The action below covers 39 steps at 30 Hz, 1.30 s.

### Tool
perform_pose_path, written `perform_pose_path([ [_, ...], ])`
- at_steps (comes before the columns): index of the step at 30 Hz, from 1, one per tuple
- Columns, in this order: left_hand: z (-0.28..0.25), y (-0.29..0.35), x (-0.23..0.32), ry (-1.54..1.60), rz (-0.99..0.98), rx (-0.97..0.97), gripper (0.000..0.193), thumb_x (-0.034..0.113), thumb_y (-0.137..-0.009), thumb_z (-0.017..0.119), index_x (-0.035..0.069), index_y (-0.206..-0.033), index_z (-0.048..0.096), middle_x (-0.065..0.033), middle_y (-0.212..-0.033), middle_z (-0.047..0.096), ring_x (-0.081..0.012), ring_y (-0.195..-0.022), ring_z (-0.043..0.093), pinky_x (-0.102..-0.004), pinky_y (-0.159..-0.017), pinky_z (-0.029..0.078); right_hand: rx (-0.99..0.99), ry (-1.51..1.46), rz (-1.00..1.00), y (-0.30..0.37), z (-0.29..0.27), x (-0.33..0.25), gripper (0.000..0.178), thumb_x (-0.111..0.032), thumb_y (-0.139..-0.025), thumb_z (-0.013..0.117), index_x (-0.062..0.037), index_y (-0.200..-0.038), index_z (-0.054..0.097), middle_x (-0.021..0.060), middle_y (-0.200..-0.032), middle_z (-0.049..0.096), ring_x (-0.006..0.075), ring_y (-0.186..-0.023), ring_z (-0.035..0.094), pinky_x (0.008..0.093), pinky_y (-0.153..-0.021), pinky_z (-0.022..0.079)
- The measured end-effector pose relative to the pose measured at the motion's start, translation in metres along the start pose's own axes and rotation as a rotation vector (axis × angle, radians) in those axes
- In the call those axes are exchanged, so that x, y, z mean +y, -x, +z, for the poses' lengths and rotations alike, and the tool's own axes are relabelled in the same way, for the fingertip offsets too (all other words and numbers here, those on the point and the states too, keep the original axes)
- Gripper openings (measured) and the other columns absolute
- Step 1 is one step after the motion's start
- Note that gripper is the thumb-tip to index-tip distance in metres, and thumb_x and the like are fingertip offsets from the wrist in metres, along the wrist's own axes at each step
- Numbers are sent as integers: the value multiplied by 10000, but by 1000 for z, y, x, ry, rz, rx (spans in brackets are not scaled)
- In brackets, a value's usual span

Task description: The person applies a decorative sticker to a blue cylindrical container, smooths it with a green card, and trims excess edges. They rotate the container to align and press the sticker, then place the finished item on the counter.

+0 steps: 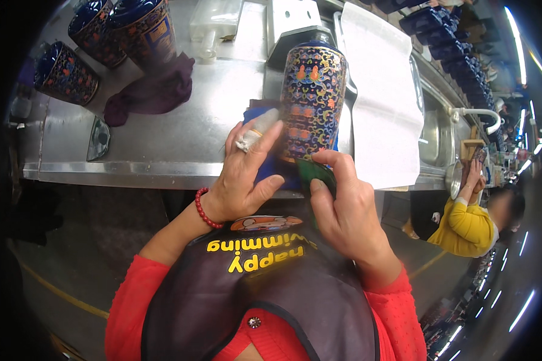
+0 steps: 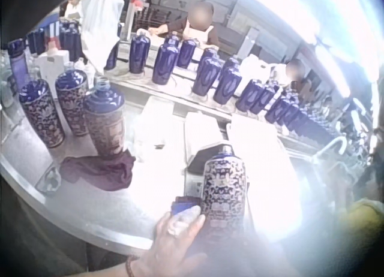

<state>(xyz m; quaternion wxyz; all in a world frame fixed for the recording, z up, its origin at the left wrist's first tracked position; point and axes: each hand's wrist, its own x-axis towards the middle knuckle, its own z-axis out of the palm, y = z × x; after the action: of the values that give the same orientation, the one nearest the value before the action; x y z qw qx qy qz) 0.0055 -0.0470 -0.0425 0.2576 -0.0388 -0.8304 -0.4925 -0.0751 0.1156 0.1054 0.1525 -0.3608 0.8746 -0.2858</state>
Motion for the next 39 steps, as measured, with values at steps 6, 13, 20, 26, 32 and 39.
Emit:
perform_pose_path([
  [6, 3, 11, 9, -114, 20, 63, 676, 448, -986, 566, 27, -1505, 468, -220, -1450, 538, -389, -1387, 410, -634, -1165, 175, 43, -8, -21, 4, -1, 9, 315, 5, -925, 578, 20, -1239, 550, 185, -860, 692, 296, -718, 703, 366, -678, 533],
  [13, 8, 17, 15, -220, 74, 144, 514, 292, -928, 653, 68, -1389, 612, -164, -1316, 656, -344, -1303, 523, -623, -1161, 194, 71, -143, 41, 11, -6, 23, 302, 11, -927, 584, 22, -1228, 564, 128, -848, 677, 197, -712, 659, 313, -681, 516],
  [20, 8, 18, 20, -269, 102, 140, 425, 302, -983, 607, 50, -1320, 665, -197, -1298, 664, -347, -1286, 542, -572, -1192, 187, 22, -148, -17, 10, -2, 30, 307, 9, -925, 591, 37, -1229, 558, 178, -972, 686, 270, -830, 705, 335, -758, 532],
  [26, 7, 16, 22, -284, 132, 131, 425, 302, -979, 611, 55, -1321, 667, -193, -1312, 657, -344, -1286, 537, -565, -1191, 185, 14, -164, -25, 9, -2, 31, 307, 13, -921, 591, 43, -1225, 556, 189, -996, 680, 289, -839, 712, 338, -763, 534],
  [32, 9, 15, 21, -252, 62, 156, 438, 300, -954, 629, 95, -1340, 665, -162, -1338, 647, -311, -1309, 517, -577, -1176, 197, 28, -153, -53, 8, -1, 34, 308, 11, -922, 591, 45, -1226, 555, 184, -995, 674, 283, -830, 704, 337, -765, 533],
  [39, 8, 14, 20, -272, 142, 141, 438, 349, -999, 590, 65, -1323, 667, -174, -1296, 666, -333, -1287, 530, -566, -1194, 173, 41, -165, -31, 10, -4, 38, 306, 10, -922, 580, 27, -1228, 563, 133, -915, 689, 194, -788, 678, 308, -728, 519],
])
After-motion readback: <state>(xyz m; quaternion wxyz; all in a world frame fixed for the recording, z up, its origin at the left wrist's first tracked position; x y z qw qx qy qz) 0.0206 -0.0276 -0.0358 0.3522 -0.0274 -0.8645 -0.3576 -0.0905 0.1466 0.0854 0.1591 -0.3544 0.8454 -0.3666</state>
